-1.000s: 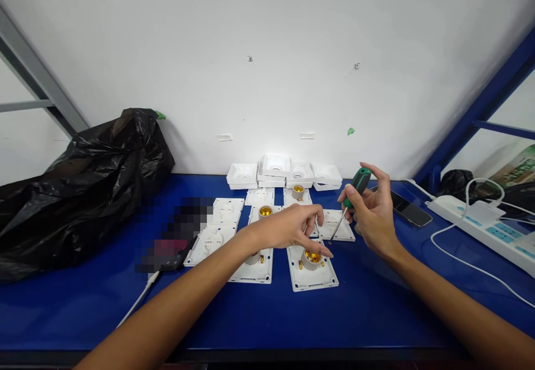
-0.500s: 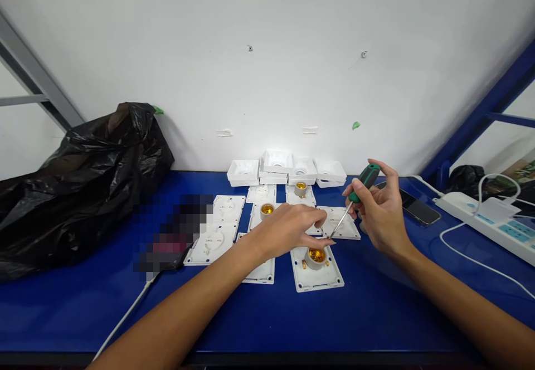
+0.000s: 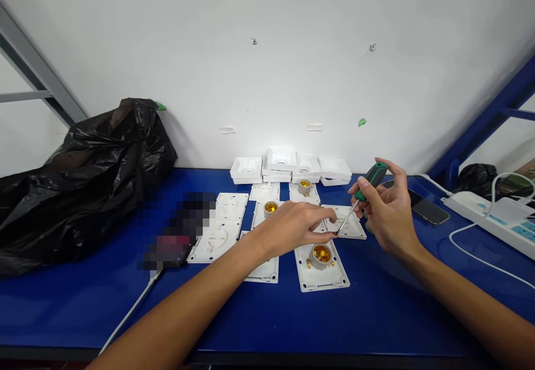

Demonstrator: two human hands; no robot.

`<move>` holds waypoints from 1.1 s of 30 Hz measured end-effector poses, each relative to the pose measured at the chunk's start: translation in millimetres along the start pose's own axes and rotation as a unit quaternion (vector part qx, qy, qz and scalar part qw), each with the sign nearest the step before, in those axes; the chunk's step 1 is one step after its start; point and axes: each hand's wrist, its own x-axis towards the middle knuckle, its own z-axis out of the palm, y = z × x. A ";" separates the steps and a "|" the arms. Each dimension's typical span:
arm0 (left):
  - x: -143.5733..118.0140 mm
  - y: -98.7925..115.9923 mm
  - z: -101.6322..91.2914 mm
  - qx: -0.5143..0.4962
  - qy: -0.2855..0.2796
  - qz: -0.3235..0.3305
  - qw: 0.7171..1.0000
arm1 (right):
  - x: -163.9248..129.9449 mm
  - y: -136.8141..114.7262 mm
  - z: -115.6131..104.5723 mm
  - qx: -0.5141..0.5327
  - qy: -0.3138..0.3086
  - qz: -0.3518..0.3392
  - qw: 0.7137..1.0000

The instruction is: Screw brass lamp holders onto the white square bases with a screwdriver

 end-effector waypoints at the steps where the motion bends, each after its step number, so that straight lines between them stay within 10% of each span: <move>1: -0.2 -0.8 -0.3 -0.024 0.002 -0.004 1.000 | 0.4 -0.2 0.1 -0.001 0.001 -0.002 1.000; 8: 0.8 -4.8 -1.3 -0.144 0.007 -0.008 0.990 | 2.2 -2.4 1.6 0.011 0.019 0.009 1.000; 33: 0.8 -4.5 2.5 -0.019 -0.003 -0.038 0.999 | 0.5 -2.1 -2.2 -0.015 0.045 -0.049 0.998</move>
